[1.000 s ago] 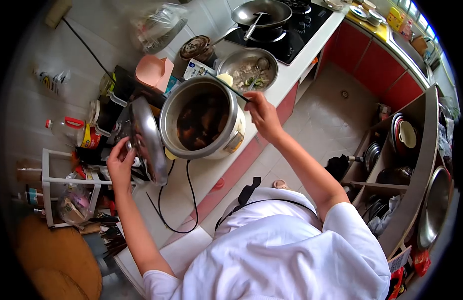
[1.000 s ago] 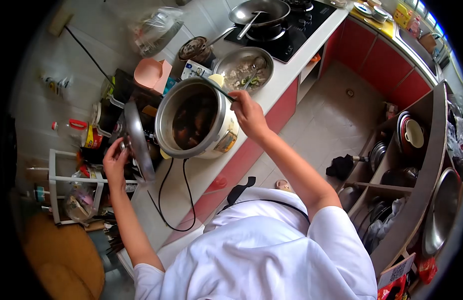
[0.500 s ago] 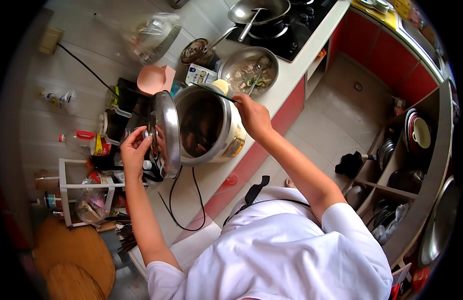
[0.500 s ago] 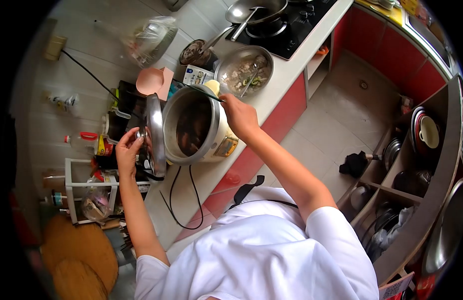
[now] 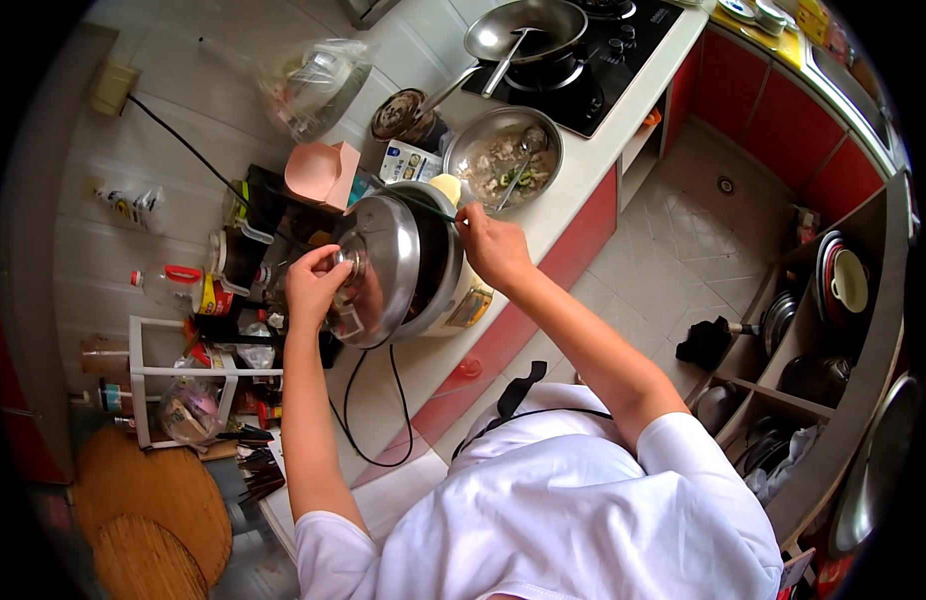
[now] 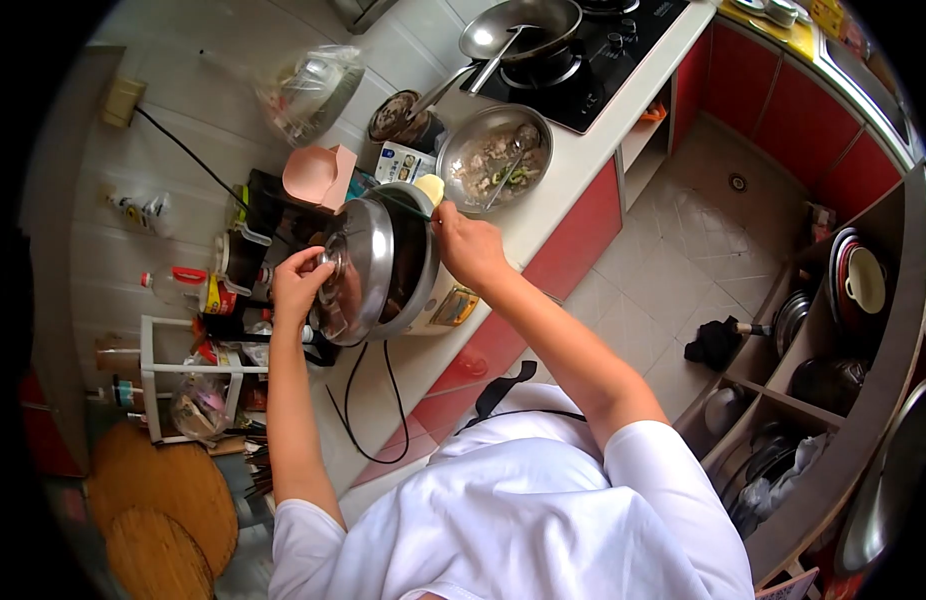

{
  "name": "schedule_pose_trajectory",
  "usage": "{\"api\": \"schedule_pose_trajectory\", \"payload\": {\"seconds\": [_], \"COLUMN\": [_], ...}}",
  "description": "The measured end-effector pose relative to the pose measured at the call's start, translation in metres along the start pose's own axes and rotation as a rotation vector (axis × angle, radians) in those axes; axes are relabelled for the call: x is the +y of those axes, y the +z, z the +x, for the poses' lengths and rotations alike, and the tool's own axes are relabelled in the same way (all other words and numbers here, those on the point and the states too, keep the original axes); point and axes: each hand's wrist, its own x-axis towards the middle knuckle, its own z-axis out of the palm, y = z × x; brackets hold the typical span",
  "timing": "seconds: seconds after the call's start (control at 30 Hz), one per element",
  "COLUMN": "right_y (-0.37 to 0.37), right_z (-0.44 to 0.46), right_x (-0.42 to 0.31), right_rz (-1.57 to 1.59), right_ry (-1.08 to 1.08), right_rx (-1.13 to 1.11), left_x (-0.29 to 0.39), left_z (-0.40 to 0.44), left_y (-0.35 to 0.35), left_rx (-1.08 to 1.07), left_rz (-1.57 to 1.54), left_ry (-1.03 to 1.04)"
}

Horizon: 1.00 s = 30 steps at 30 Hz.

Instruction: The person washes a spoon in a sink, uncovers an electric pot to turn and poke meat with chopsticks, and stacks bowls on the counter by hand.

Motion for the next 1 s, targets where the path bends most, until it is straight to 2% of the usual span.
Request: {"api": "schedule_pose_trajectory", "payload": {"seconds": [0.07, 0.13, 0.37, 0.9, 1.0], "right_y": [-0.002, -0.003, -0.007, -0.010, -0.010], "right_z": [0.000, 0.001, -0.001, 0.001, -0.001], "right_x": [-0.004, -0.006, -0.009, -0.015, -0.013], "right_rz": [-0.005, -0.010, 0.032, -0.005, 0.036], "right_ry": [0.009, 0.019, 0.012, 0.042, 0.055], "right_rx": [-0.015, -0.028, -0.044, -0.104, -0.063], "left_x": [0.002, 0.006, 0.003, 0.007, 0.011], "left_z": [0.004, 0.007, 0.013, 0.012, 0.008], "left_y": [0.007, 0.012, 0.023, 0.023, 0.023], "left_rx": [0.023, 0.052, 0.087, 0.031, 0.070], "left_rz": [0.067, 0.326, 0.488, 0.490, 0.534], "left_ry": [0.010, 0.056, 0.050, 0.042, 0.125]}}
